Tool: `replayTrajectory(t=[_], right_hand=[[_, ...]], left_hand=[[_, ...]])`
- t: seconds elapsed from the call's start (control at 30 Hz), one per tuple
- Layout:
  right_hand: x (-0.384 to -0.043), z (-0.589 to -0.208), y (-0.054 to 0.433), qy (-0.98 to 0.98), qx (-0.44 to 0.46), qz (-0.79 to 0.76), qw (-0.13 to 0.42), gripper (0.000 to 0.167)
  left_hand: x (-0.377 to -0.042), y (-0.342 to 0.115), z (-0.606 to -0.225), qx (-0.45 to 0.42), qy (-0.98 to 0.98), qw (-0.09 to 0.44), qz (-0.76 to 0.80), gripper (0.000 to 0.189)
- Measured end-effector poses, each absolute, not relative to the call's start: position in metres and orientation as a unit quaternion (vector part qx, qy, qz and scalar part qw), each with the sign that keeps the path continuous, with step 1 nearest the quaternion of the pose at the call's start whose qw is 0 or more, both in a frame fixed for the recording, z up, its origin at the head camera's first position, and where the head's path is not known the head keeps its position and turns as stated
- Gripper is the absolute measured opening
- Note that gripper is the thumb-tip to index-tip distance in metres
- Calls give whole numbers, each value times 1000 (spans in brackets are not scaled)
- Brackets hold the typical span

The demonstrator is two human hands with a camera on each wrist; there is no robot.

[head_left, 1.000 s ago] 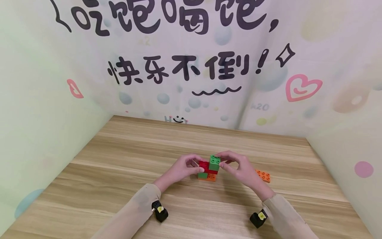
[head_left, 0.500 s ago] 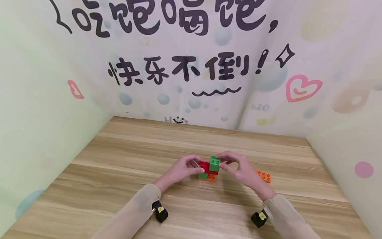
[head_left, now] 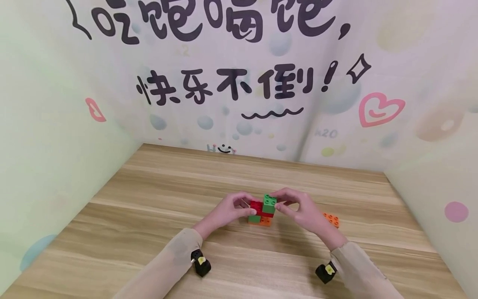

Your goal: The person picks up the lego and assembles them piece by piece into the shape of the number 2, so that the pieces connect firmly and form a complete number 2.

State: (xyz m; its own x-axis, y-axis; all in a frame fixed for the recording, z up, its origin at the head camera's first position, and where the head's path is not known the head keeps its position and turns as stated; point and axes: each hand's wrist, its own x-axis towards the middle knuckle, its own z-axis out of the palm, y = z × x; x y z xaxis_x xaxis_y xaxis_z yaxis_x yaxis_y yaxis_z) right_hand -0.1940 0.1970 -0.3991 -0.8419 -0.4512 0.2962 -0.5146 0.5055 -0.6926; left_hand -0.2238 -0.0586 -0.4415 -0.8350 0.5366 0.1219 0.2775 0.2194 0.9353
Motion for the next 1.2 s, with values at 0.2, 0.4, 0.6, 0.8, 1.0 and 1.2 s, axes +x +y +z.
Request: replayTrajectory(t=[0.2, 0.4, 0.6, 0.8, 1.0, 1.2], right_hand=[[-195, -399, 197, -869, 270, 413, 34, 25], [-198, -396, 196, -870, 271, 412, 24, 24], [-199, -390, 194, -867, 273, 418, -4, 25], [-200, -386, 196, -874, 271, 402, -15, 24], [-199, -388, 197, -874, 268, 405, -25, 25], [-199, -388, 197, -870, 265, 414, -25, 24]], left_hand=[[-225, -58, -442, 266, 772, 113, 567, 31], [-226, -60, -442, 267, 772, 113, 566, 31], [-227, -61, -442, 267, 771, 112, 566, 31], [-227, -60, -442, 269, 770, 114, 567, 31], [-226, -60, -444, 266, 770, 117, 569, 31], [-227, -59, -445, 264, 771, 118, 568, 32]])
